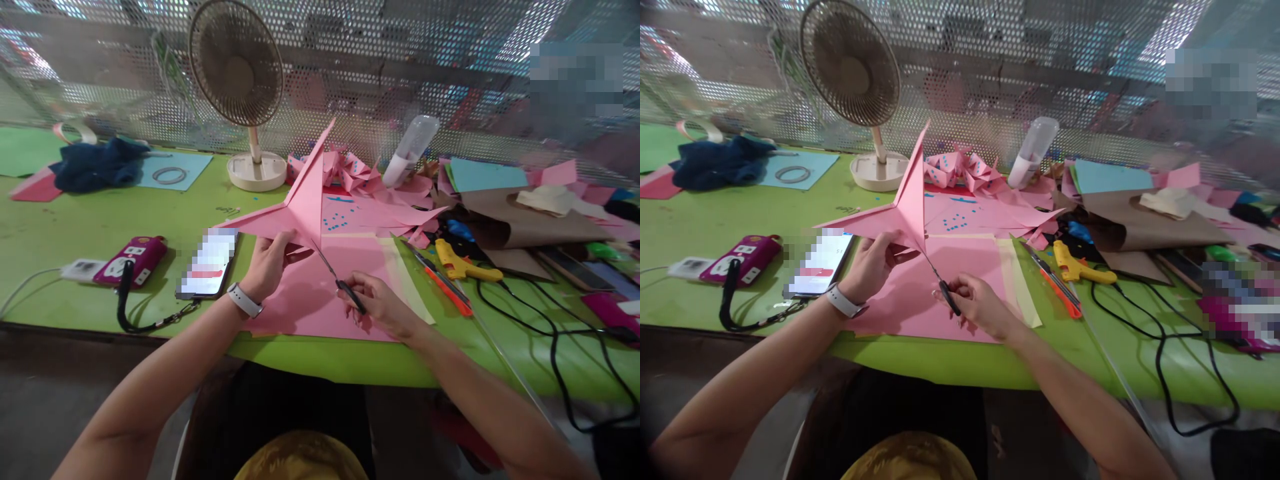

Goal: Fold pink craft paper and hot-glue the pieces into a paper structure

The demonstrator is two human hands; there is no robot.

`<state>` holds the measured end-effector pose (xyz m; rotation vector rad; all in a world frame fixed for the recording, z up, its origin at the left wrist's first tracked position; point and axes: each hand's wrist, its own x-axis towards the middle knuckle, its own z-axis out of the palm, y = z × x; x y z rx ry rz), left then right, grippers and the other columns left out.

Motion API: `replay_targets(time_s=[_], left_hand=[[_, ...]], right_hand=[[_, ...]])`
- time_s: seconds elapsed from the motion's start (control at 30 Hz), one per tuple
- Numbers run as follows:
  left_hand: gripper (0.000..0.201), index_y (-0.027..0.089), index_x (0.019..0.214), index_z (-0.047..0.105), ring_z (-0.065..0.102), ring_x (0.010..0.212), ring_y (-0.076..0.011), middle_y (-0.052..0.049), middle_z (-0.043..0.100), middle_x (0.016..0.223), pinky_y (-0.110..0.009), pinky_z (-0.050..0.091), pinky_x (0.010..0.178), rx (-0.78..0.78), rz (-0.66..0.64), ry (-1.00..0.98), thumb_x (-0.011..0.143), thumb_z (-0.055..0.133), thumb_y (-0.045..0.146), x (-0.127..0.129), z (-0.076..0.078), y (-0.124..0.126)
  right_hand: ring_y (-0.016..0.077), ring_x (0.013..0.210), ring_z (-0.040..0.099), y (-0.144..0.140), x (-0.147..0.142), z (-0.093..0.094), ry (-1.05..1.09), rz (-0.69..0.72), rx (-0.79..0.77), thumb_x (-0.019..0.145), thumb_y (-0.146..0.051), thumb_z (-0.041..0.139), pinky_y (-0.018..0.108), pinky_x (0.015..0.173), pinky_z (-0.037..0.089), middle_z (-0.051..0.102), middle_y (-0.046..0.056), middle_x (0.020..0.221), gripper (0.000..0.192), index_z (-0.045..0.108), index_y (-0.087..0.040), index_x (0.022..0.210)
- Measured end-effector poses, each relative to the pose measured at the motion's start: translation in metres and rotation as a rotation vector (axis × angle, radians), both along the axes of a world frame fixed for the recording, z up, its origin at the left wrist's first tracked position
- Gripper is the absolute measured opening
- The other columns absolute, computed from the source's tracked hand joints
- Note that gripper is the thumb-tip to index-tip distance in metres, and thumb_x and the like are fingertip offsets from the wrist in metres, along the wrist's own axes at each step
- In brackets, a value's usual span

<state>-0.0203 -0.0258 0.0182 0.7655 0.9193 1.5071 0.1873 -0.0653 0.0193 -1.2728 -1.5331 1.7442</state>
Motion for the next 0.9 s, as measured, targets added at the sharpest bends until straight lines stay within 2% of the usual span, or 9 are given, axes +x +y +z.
replay_targets(time_s=[0.3,0.63,0.9], left_hand=[[0.016,0.015,0.064,0.062,0.067,0.067,-0.015,0.0,0.064,0.063,-0.038,0.058,0.085,0.004,-0.023,0.013,0.071,0.069,0.028,0.0002,-0.0005,-0.0009],[0.02,0.015,0.059,0.059,0.062,0.059,-0.0113,0.003,0.057,0.056,-0.039,0.059,0.083,0.013,-0.01,-0.042,0.07,0.072,0.026,0.0021,0.0003,-0.0007],[0.019,0.015,0.061,0.061,0.063,0.061,-0.012,0.002,0.058,0.057,-0.039,0.058,0.085,0.012,-0.024,-0.034,0.072,0.07,0.027,0.0009,-0.0006,-0.0016]], right_hand=[[0.0066,0.04,0.049,0.0004,0.0009,-0.0041,-0.019,0.005,0.021,0.073,-0.054,0.074,0.019,0.034,0.037,0.059,-0.004,0.063,0.042,0.053,-0.02,0.087],[0.007,0.038,0.047,0.0014,0.0012,-0.006,-0.044,0.0,0.058,0.075,-0.054,0.071,0.019,0.034,0.035,0.061,-0.003,0.061,0.04,0.052,-0.02,0.085],[0.0073,0.038,0.047,0.0015,0.0018,-0.0085,-0.027,0.005,0.06,0.075,-0.053,0.071,0.019,0.033,0.033,0.061,-0.004,0.061,0.039,0.053,-0.02,0.086]])
